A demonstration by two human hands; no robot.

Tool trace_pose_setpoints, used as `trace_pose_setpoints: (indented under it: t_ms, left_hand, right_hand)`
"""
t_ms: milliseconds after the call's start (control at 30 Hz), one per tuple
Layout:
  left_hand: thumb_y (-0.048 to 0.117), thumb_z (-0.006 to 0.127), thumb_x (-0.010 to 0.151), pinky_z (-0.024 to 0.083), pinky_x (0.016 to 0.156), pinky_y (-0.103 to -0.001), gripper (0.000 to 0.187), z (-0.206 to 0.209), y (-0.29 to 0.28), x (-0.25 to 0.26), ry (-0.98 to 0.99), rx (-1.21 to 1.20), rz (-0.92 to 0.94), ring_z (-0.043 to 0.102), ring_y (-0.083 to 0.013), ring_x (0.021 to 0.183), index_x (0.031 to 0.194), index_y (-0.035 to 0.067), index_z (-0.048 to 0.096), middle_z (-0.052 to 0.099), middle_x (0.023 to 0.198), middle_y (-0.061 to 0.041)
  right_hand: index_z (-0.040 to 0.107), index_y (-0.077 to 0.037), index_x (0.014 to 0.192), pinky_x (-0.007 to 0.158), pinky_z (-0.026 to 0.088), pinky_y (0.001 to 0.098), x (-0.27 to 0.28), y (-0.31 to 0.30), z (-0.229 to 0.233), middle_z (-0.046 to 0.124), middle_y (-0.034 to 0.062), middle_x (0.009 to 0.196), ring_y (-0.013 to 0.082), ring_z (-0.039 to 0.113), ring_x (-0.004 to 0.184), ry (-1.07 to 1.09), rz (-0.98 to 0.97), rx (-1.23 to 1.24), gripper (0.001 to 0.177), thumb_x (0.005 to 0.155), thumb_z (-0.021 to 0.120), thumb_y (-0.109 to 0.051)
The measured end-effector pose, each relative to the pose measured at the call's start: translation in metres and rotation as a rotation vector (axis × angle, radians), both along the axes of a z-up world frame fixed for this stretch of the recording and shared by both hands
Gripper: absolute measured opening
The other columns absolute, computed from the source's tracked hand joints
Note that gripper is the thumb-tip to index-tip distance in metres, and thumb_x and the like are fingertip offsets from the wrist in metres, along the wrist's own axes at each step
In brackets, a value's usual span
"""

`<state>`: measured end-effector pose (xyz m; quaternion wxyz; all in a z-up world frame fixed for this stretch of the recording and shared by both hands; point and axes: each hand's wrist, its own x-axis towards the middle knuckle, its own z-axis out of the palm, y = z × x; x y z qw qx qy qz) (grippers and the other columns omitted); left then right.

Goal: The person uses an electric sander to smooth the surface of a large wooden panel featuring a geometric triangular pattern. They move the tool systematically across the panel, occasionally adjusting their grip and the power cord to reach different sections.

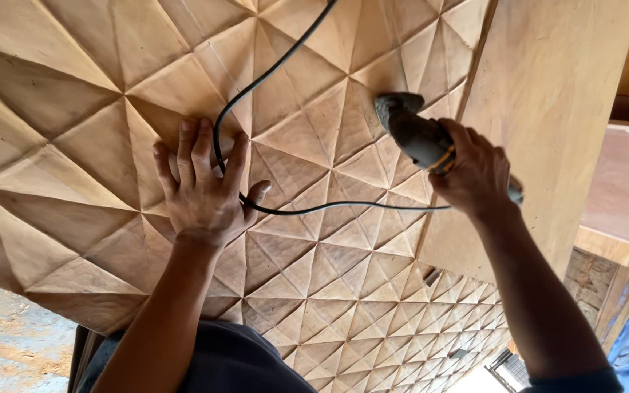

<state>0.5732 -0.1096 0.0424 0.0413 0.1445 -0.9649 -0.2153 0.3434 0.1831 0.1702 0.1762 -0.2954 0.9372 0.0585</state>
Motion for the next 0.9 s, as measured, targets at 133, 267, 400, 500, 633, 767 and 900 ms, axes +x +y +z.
trace_pose_setpoints:
  t_ms: [133,267,400,500,633,767,900]
  left_hand:
    - [0.068,0.058,0.103,0.021,0.12,-0.071,0.069,-0.002,-0.001,-0.002,-0.011,-0.002,0.002,0.035,-0.0421,0.151,0.15,0.018,0.059,0.041,0.156,-0.023]
    - [0.069,0.059,0.099,0.021,0.119,-0.071,0.072,-0.002,-0.001,-0.002,-0.004,0.026,0.009,0.034,-0.0419,0.15,0.15,0.019,0.058,0.041,0.156,-0.022]
    - [0.069,0.06,0.099,0.02,0.12,-0.07,0.071,-0.001,0.001,-0.002,-0.02,0.044,0.007,0.034,-0.0416,0.151,0.149,0.019,0.058,0.041,0.156,-0.022]
    - [0.068,0.06,0.098,0.02,0.119,-0.071,0.074,-0.001,-0.002,-0.004,0.008,0.072,0.008,0.034,-0.0429,0.151,0.151,0.016,0.058,0.041,0.156,-0.023]
    - [0.069,0.059,0.099,0.021,0.12,-0.07,0.073,-0.001,-0.003,-0.003,0.0,0.03,0.016,0.035,-0.04,0.151,0.152,0.018,0.058,0.041,0.157,-0.021]
    - [0.07,0.059,0.098,0.022,0.12,-0.07,0.074,0.001,0.003,-0.004,0.005,0.041,0.005,0.035,-0.0408,0.151,0.15,0.019,0.058,0.042,0.156,-0.021]
    - [0.073,0.059,0.097,0.022,0.119,-0.071,0.077,-0.002,-0.006,-0.006,0.044,0.009,0.012,0.035,-0.0409,0.15,0.151,0.017,0.058,0.042,0.155,-0.022]
  right_hand:
    - [0.059,-0.019,0.136,0.08,0.051,0.0508,-0.017,-0.017,0.013,0.071,0.0084,0.108,0.0328,0.07,0.097,0.039,0.117,0.196,0.077,0.065,0.088,-0.013]
    - [0.06,-0.02,0.136,0.083,0.049,0.0507,-0.024,-0.041,0.014,0.071,0.0068,0.11,0.0309,0.069,0.099,0.039,0.163,0.248,0.078,0.064,0.09,-0.015]
    - [0.06,-0.02,0.137,0.085,0.049,0.0503,-0.031,-0.053,0.016,0.072,0.0061,0.114,0.0302,0.069,0.101,0.063,0.237,0.257,0.08,0.063,0.09,-0.016]
    - [0.061,-0.021,0.138,0.086,0.049,0.0506,-0.037,-0.055,0.017,0.073,0.0057,0.114,0.0301,0.069,0.1,0.075,0.26,0.289,0.08,0.064,0.091,-0.016]
    - [0.061,-0.022,0.141,0.087,0.049,0.05,-0.039,-0.049,0.01,0.073,0.0054,0.116,0.0299,0.069,0.1,0.087,0.271,0.305,0.081,0.066,0.09,-0.017]
    - [0.06,-0.023,0.142,0.092,0.049,0.0481,-0.034,-0.034,0.016,0.073,0.0045,0.117,0.0287,0.07,0.105,0.076,0.239,0.31,0.079,0.069,0.089,-0.015]
    - [0.056,-0.021,0.138,0.087,0.049,0.0499,-0.035,-0.027,0.004,0.072,0.0092,0.121,0.0337,0.069,0.108,-0.026,0.027,0.178,0.082,0.064,0.088,-0.014]
